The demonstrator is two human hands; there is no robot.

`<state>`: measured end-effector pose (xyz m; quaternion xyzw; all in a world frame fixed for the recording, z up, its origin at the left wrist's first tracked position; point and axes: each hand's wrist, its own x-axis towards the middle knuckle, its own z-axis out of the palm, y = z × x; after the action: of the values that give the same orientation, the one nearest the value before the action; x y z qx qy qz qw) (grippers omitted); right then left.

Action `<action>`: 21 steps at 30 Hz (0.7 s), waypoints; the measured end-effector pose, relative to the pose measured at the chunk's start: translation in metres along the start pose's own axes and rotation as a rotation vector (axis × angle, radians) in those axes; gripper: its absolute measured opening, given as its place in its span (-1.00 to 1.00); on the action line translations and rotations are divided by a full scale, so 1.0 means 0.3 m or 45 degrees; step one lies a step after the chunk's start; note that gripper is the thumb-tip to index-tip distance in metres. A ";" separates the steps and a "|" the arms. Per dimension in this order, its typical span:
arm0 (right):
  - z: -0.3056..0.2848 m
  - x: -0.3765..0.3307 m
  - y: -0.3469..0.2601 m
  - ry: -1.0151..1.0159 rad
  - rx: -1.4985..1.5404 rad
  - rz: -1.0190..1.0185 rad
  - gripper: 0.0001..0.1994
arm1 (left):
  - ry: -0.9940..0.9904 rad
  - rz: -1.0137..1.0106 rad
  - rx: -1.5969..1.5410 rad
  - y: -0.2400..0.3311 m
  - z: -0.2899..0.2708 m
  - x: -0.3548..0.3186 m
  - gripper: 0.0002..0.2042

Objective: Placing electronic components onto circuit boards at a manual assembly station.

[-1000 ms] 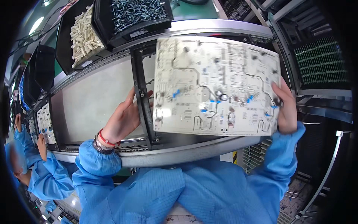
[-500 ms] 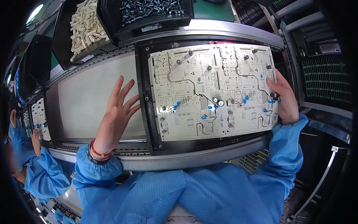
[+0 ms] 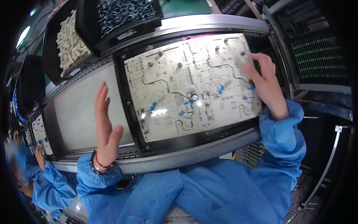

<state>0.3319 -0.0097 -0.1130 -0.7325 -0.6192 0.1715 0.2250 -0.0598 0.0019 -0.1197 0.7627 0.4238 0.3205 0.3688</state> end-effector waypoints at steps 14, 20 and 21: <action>-0.090 0.116 0.027 -0.157 -0.139 -0.354 -0.71 | -0.448 0.476 0.302 0.181 0.220 0.366 -0.48; -0.008 0.307 0.103 0.278 0.024 -0.475 -0.84 | -0.290 0.770 0.436 0.116 0.415 0.538 -0.45; 0.011 0.315 0.120 0.338 0.031 -0.504 -0.85 | -0.326 0.722 0.437 0.115 0.430 0.535 -0.41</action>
<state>0.3765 0.0790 -0.1327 -0.6102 -0.7135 0.0337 0.3428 0.1276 0.0932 -0.1302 0.9348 0.1932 0.2362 0.1818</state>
